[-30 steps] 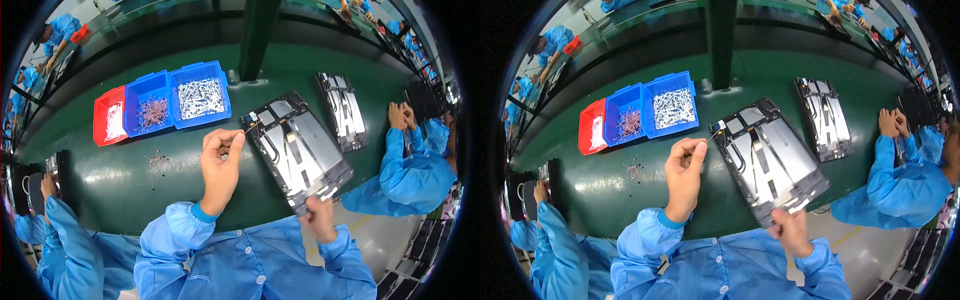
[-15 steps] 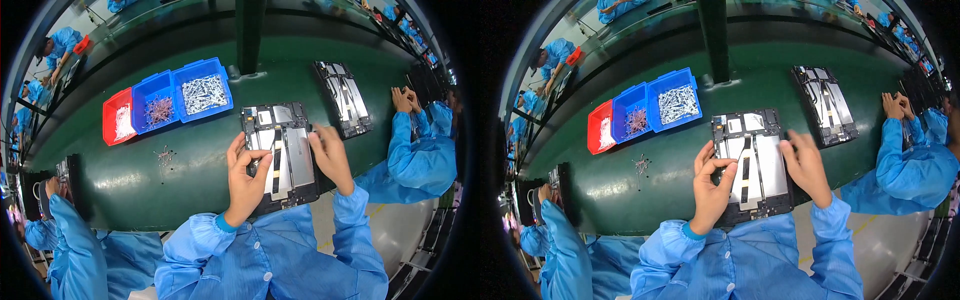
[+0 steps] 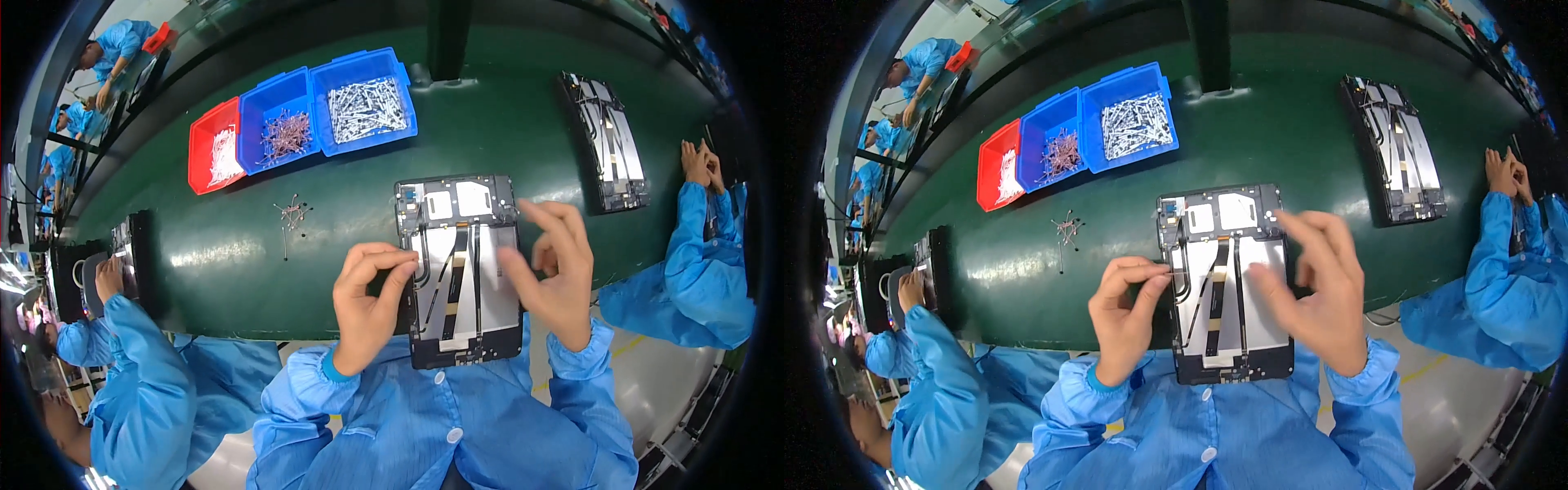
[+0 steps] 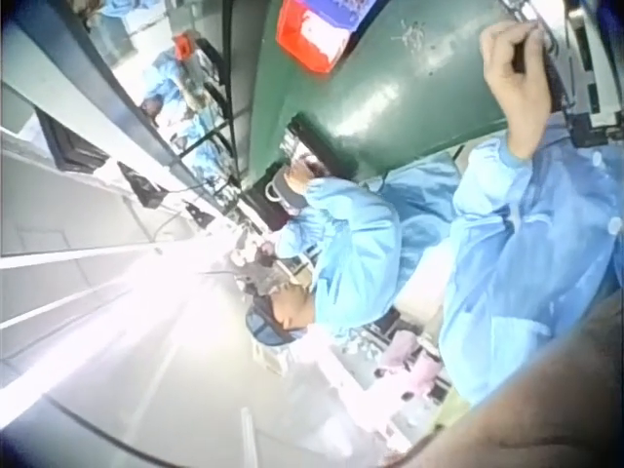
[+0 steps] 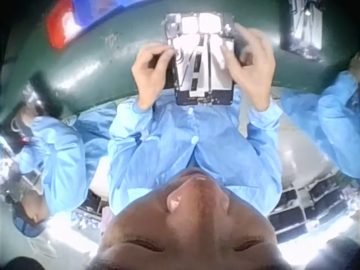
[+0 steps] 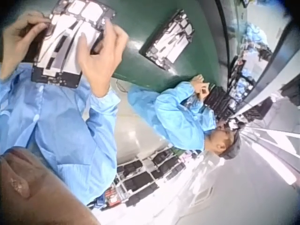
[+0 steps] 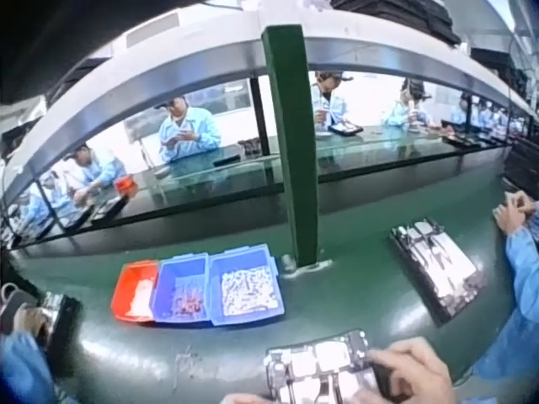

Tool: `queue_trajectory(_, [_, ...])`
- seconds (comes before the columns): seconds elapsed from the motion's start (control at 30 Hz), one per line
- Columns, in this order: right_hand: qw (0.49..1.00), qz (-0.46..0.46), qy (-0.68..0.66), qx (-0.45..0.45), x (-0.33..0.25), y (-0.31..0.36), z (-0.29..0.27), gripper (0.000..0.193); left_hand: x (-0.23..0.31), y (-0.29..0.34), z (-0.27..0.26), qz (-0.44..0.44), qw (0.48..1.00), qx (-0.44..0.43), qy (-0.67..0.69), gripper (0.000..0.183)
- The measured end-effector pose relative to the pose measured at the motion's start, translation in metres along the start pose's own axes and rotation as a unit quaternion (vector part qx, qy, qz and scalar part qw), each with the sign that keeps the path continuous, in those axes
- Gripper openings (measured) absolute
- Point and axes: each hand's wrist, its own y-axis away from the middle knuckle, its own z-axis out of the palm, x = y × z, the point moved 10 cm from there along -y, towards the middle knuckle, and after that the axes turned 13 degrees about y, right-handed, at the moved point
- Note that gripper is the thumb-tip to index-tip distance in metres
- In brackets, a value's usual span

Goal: The person assembles small electronic components and internal wiring into a tablet device chassis by hand, taking parts from trays and connecting them into the chassis.

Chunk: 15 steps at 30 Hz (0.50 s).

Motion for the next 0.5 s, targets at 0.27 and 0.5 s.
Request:
queue_trajectory(0.27, [0.974,-0.165,-0.115,-0.101,-0.051,-0.006,0.057,0.024,0.02,-0.004,0.001,0.073,0.997,0.006,-0.039,0.015])
queue_trajectory(0.5, [0.972,-0.132,-0.157,-0.111,-0.055,-0.012,0.065,0.011,0.013,-0.001,-0.008,0.073,0.996,0.016,-0.046,0.016])
